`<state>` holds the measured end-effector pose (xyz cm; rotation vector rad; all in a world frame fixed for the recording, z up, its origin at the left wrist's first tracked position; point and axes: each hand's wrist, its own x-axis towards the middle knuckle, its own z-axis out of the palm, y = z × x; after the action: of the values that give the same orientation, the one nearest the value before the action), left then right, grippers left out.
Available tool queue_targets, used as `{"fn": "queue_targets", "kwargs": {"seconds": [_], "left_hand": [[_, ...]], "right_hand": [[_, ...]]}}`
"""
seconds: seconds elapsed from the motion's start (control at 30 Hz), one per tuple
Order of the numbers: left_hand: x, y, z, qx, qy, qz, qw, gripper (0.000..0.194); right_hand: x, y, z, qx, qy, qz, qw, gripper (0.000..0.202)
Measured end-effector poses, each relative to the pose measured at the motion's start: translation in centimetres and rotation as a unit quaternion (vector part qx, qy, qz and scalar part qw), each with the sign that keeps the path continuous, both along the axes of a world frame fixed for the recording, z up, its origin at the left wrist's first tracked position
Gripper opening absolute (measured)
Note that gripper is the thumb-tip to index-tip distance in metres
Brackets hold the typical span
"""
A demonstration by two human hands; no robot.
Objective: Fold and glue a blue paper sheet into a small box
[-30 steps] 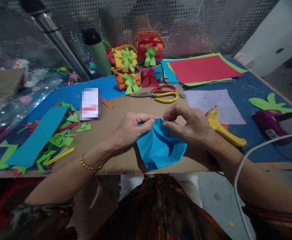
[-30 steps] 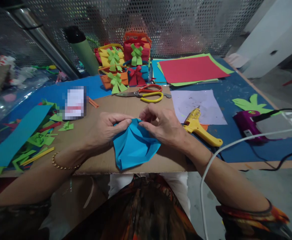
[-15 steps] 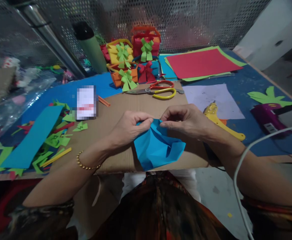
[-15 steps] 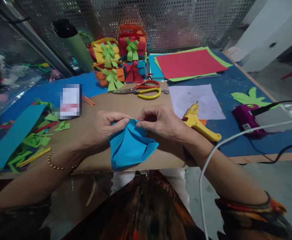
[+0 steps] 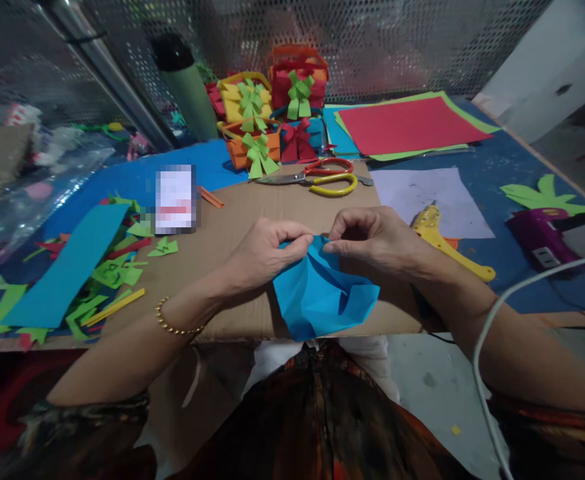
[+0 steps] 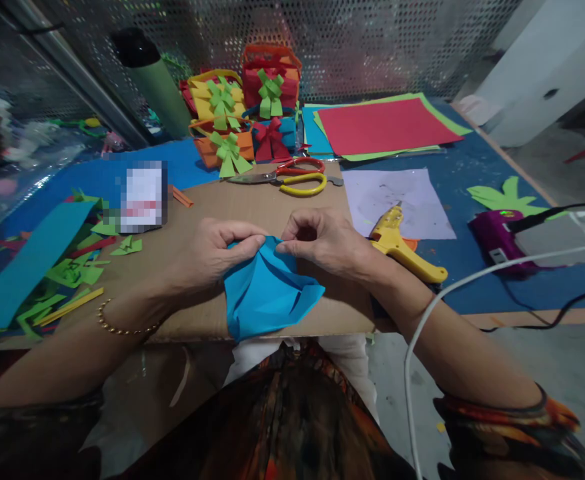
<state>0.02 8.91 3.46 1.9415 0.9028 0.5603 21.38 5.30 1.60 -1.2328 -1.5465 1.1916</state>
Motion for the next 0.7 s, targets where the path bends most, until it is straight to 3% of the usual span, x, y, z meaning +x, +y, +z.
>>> {"fn": "queue_targets", "kwargs": {"seconds": [0.7], "left_hand": [[0.14,-0.07,0.21,-0.002,0.003,-0.007,1.0,0.032]], "right_hand": [[0.12,0.16,0.19,-0.004,-0.023,0.031,0.999,0.036]]}}
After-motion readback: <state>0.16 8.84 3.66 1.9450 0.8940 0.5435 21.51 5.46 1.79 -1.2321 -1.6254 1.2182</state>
